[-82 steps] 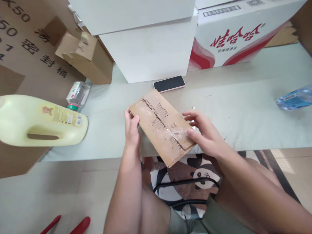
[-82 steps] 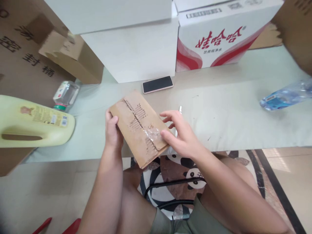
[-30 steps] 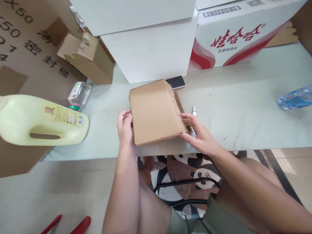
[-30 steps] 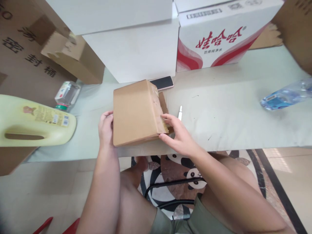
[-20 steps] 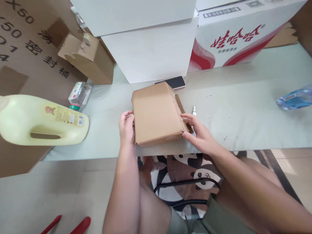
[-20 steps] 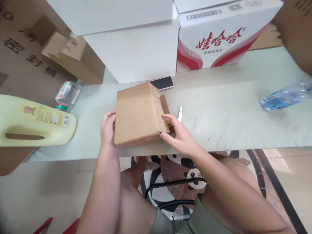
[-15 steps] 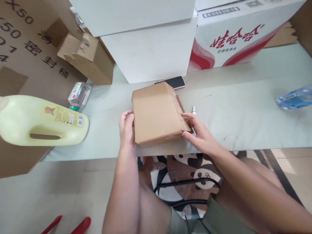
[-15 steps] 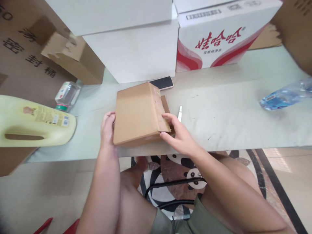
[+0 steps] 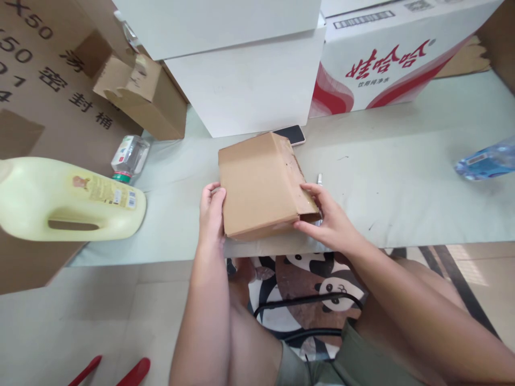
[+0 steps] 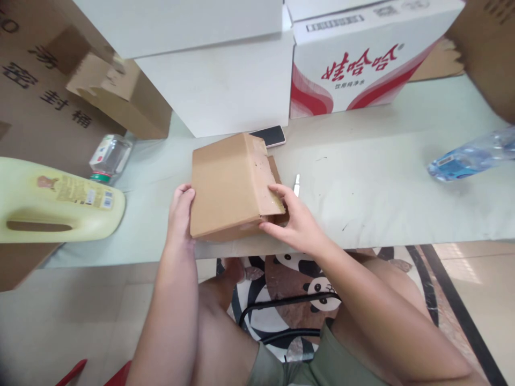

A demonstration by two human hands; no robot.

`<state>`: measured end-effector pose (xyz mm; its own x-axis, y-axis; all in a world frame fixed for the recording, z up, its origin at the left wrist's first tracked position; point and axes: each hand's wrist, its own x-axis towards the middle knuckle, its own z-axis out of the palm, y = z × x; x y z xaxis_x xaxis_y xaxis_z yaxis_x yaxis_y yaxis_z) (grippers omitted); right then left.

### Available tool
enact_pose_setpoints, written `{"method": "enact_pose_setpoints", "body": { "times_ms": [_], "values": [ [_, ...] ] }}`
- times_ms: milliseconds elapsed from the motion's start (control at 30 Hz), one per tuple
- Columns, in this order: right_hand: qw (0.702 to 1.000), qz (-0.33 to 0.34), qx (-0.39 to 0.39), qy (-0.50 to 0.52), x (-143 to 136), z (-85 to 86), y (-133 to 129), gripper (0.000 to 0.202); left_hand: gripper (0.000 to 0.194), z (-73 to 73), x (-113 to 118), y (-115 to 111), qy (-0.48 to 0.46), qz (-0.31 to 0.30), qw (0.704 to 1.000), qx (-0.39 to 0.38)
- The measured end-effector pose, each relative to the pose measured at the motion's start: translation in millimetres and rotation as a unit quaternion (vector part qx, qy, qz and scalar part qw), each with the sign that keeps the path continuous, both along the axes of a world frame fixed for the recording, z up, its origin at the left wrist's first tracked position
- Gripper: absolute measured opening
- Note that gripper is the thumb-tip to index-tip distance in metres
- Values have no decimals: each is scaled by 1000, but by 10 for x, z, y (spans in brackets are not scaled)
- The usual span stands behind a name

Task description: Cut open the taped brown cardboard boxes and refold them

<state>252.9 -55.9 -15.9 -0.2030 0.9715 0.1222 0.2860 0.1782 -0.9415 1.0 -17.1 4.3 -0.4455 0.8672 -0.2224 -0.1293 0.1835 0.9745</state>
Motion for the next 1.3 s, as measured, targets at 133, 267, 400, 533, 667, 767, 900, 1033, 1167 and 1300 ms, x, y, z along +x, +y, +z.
{"method": "enact_pose_setpoints", "body": {
  "times_ms": [133,267,400,533,667,767,900,1033,1167,1300],
  "values": [
    [999,-26,28,-2,-4,-15,5,72,31,25,25,-10,-16,-5,1000,-12],
    [995,-59,77,-12,3,-73,6,72,32,-5,17,-15,-30,-12,999,-16],
    [991,-77,106,-24,3,-108,-6,73,29,-44,1,-12,-39,-16,999,-16],
    [991,-94,93,32,-1,-94,-21,73,23,-45,-2,-6,-66,-10,998,-19],
    [990,-82,80,81,-6,-49,-30,60,24,-30,6,-4,-98,-14,995,-35],
    [991,-101,62,54,-33,-34,-27,45,23,-34,21,-12,-103,-27,994,-39],
    [987,-134,27,89,-84,-47,-14,55,24,-52,61,-30,-95,-78,992,-19],
    [993,-73,48,75,-93,-55,-26,48,28,-70,78,-27,-97,-87,991,-31],
    [993,-8,81,83,-87,-73,-71,53,27,-81,49,-13,-106,-74,990,-46],
    [983,48,141,110,-98,-28,-125,64,31,-71,44,-37,-106,-112,984,-86]
  ]
}}
